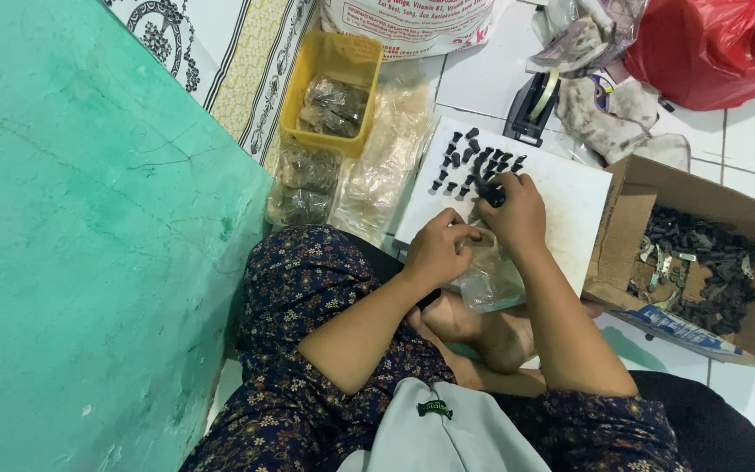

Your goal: Sorting small metal fasteners from a cardboard box and placing them into small plastic bags.

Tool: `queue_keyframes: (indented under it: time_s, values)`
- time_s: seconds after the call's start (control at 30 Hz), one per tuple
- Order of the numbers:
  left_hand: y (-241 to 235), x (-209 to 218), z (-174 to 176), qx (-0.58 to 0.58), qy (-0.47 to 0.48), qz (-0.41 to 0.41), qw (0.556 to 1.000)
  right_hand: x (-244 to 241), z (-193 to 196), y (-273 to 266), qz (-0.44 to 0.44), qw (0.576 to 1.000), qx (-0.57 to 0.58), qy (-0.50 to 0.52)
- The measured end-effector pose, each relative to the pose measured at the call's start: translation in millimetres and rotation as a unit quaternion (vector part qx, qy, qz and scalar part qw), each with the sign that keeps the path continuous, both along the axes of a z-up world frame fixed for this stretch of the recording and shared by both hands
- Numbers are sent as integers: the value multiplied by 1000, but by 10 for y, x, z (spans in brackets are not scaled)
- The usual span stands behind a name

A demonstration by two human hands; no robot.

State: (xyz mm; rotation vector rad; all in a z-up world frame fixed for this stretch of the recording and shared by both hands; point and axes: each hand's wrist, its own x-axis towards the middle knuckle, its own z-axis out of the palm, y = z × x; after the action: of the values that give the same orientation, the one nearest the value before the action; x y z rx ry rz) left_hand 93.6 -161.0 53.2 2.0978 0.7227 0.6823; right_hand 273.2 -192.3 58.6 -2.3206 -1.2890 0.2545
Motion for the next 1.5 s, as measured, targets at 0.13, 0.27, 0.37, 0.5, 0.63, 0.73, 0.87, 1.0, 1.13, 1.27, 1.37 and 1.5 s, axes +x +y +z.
queue_keyframes:
  time_s: [0.13, 0.27, 0.37, 0.5, 0.63, 0.73, 0.87, 1.0, 1.13, 1.27, 1.37, 1.5]
  values:
    - [0, 25, -30, -21, -4, 16, 1000, -37, 87, -57, 1, 1000, 0, 16]
    - [43, 62, -118, -43, -34, 35, 998, 42, 20, -121, -12, 1000, -2, 26]
    - [48, 71, -100, -51, -48, 47, 996, 124, 16, -199, -23, 998, 11, 60]
    - [61, 72, -102, -66, -53, 56, 995, -14, 361, -379, -71, 970, 76, 221]
    - [40, 51, 45, -65, -59, 64, 994, 27, 556, -405, -61, 936, 122, 324]
    - [-5, 22, 238, -68, -56, 69, 994, -256, 950, -421, -30, 889, 135, 437]
    - [-77, -42, 511, -43, -76, 94, 992, -436, 1069, -425, 23, 903, 100, 416]
    - [-94, -95, 688, -15, -110, 120, 986, -481, 1141, -478, 51, 965, 46, 253]
    - [-126, -131, 711, -6, -117, 112, 987, -563, 1353, -500, 55, 977, 3, 207]
    - [-126, -152, 799, 5, -99, 106, 989, -643, 1592, -478, 58, 983, -44, 170]
    - [-100, -161, 775, 22, -84, 100, 991, -580, 1602, -462, 57, 984, -24, 166]
    - [-64, -169, 710, 55, -48, 98, 993, -216, 1371, -441, 33, 988, 34, 146]
